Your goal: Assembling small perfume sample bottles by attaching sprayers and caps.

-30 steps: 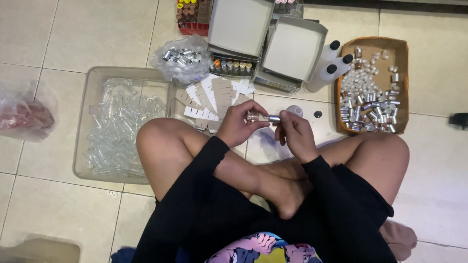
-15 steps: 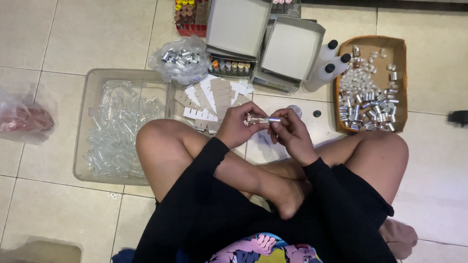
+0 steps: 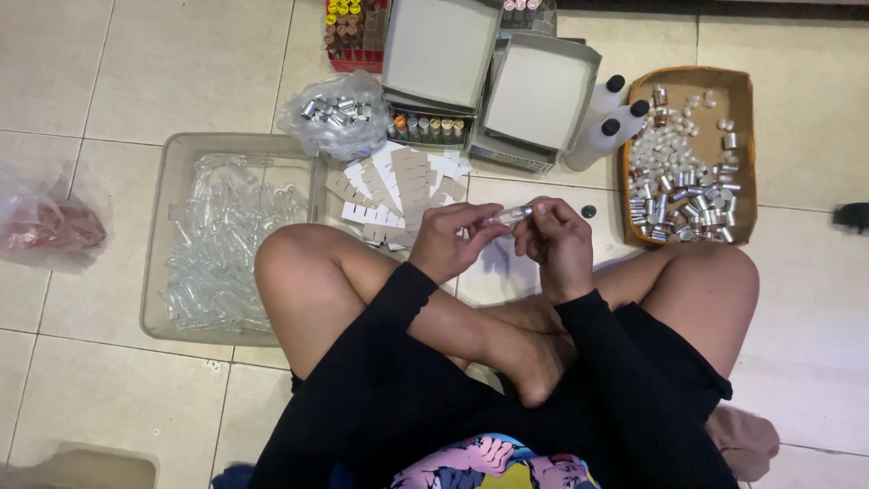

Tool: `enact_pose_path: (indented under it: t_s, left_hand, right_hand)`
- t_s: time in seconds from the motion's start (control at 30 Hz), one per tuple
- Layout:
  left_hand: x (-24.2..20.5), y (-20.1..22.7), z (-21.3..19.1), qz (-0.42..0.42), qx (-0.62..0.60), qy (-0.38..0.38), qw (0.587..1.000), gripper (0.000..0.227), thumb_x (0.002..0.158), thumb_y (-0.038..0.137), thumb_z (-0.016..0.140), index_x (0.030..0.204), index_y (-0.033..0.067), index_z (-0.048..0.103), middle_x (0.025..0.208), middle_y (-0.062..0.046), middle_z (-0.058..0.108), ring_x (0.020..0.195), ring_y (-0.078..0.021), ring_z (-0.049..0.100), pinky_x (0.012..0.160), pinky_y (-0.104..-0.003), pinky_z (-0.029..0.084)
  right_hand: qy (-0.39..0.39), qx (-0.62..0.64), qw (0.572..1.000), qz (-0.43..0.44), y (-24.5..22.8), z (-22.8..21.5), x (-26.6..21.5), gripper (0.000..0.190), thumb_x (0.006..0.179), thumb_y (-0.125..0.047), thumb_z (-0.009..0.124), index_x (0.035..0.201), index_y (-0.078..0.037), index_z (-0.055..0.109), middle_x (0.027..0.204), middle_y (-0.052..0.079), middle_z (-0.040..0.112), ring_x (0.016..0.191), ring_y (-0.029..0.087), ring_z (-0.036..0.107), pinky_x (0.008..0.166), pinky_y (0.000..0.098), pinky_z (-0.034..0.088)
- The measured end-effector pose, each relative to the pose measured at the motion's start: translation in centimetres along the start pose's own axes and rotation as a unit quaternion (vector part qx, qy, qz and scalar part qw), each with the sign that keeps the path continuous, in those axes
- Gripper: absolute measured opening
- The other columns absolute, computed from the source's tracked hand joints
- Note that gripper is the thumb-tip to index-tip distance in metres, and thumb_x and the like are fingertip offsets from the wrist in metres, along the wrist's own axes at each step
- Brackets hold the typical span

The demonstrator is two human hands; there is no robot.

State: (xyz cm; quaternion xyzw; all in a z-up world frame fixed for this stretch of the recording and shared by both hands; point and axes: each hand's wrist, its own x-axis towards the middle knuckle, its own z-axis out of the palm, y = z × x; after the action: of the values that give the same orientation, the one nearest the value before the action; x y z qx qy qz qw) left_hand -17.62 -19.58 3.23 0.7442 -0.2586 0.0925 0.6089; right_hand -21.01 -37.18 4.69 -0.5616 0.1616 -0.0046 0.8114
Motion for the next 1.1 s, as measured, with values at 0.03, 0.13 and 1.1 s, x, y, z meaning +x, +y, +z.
enact_pose_path:
  t_s: [0.03, 0.13, 1.1]
  left_hand:
    - [0.0, 0.2, 0.3, -0.001, 0.000, 0.000, 1.000, 0.026, 0.086, 0.011, 0.084, 0.111, 0.0070, 0.077, 0.072, -0.013, 0.072, 0.057, -0.0181, 0.067, 0.053, -0.029, 0.054]
    - [0.2, 0.4, 1.2, 0.043, 0.018, 0.003, 0.999, 0.030, 0.084, 0.007, 0.085, 0.113, 0.0079, 0.077, 0.085, -0.012, 0.076, 0.067, -0.0205, 0.071, 0.060, -0.027, 0.058]
    - [3.2, 5.2, 5.1, -0.218, -0.510, 0.211, 0.805, 0.076, 0.104, 0.045, 0.049, 0.166, 0.0158, 0.016, 0.173, -0.010, 0.010, 0.158, -0.0314, 0.011, 0.125, -0.051, 0.014]
  right_hand:
    - [0.000, 0.000, 1.000, 0.001, -0.5, 0.4, -0.5, 0.015, 0.108, -0.011, 0.050, 0.104, -0.003, 0.063, 0.070, 0.017, 0.066, 0.050, 0.022, 0.062, 0.044, 0.0235, 0.028]
    - [0.020, 0.061, 0.998, 0.018, -2.4, 2.3, -1.8, 0.022, 0.109, -0.014, 0.046, 0.123, -0.006, 0.060, 0.110, 0.019, 0.071, 0.094, 0.020, 0.065, 0.065, 0.0231, 0.043]
    - [0.001, -0.097, 0.956, -0.275, 0.9, 4.4, -2.6, 0.068, 0.079, 0.011, 0.081, 0.141, -0.002, 0.055, 0.128, 0.023, 0.068, 0.112, 0.036, 0.071, 0.092, 0.0403, 0.062]
